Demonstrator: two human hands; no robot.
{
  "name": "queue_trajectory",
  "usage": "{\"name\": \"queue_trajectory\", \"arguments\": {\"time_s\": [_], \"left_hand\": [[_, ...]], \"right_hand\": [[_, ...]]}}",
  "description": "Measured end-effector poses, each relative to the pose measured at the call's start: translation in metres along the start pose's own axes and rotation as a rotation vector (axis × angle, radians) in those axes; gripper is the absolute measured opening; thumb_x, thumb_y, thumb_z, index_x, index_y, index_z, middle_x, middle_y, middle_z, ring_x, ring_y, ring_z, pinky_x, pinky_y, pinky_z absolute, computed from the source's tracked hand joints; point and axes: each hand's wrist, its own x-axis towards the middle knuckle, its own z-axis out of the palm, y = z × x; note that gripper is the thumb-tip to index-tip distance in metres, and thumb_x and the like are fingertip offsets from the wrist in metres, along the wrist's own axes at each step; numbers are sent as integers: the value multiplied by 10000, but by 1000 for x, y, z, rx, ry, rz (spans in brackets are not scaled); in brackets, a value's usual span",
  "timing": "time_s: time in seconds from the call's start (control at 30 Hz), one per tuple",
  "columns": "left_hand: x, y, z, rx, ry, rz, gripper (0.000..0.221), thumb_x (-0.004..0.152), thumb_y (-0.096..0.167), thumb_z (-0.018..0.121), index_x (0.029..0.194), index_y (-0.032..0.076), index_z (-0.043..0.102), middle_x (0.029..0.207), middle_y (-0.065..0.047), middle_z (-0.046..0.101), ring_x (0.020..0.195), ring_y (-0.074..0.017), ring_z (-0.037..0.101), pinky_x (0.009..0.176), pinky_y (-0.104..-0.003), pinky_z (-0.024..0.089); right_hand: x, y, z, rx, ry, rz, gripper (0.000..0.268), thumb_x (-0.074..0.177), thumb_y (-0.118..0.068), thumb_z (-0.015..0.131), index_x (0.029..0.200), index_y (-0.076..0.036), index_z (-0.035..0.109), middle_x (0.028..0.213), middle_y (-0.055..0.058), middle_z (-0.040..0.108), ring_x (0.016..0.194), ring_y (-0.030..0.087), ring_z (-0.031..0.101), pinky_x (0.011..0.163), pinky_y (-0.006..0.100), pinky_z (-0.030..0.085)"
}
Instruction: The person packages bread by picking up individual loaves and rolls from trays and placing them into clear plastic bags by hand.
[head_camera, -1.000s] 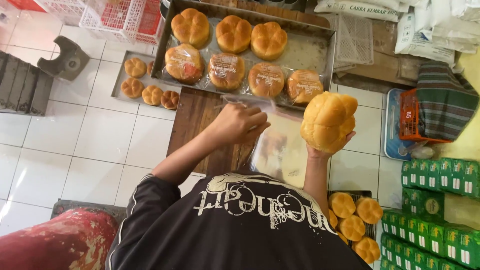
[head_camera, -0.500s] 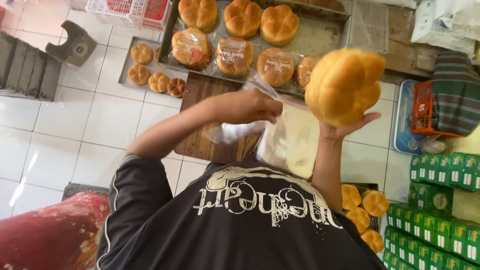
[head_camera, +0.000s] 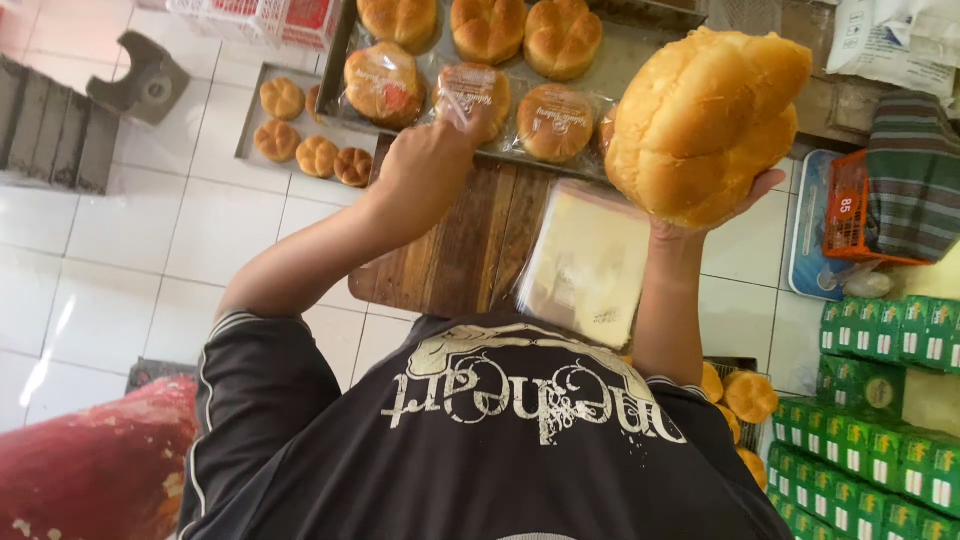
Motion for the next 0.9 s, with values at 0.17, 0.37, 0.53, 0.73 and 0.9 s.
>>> {"name": "queue_trajectory", "arguments": {"time_s": [0.17, 0.37, 0.53, 0.73, 0.9], "left_hand": [[-5, 17, 3, 418, 444, -90, 106, 953, 116, 574, 963, 95, 678, 1002, -263, 636, 966, -445, 686, 726, -404, 480], [-37, 7, -6, 541, 193, 8, 235, 939, 210, 585, 1076, 29, 643, 1446, -293, 539, 1413, -435, 443, 1109, -505, 391], [-57, -8, -25, 449, 171, 90, 165, 878, 214, 634, 970, 82, 669, 1450, -271, 543, 1408, -393, 473, 1110, -460, 386], [-61, -3, -38, 158, 390, 248, 69, 913, 167, 662, 853, 175, 695, 1150, -240, 611, 1183, -404, 632, 907, -448, 444], [-52, -13, -43, -40, 263, 337, 201, 933, 222, 661, 750, 173, 727, 940, -85, 631, 880, -277, 728, 761, -378, 499]], "right_hand": [[0, 16, 14, -40, -85, 90, 914, 711, -533, 647, 1532, -167, 476, 1462, 147, 625, 1363, 349, 599, 1175, 554, 482], [8, 31, 30, -75, -180, 196, 927, 695, -471, 702, 1531, -140, 474, 1456, 144, 626, 1356, 336, 600, 1179, 533, 481], [24, 46, 40, -96, -247, 300, 940, 683, -425, 744, 1530, -120, 472, 1452, 142, 627, 1351, 325, 601, 1182, 516, 480], [35, 54, 48, -123, -326, 404, 962, 667, -364, 799, 1529, -93, 469, 1446, 139, 628, 1345, 312, 603, 1186, 495, 479], [27, 58, 59, -151, -387, 447, 981, 655, -318, 841, 1528, -73, 468, 1442, 137, 629, 1340, 301, 604, 1189, 479, 478]]}}
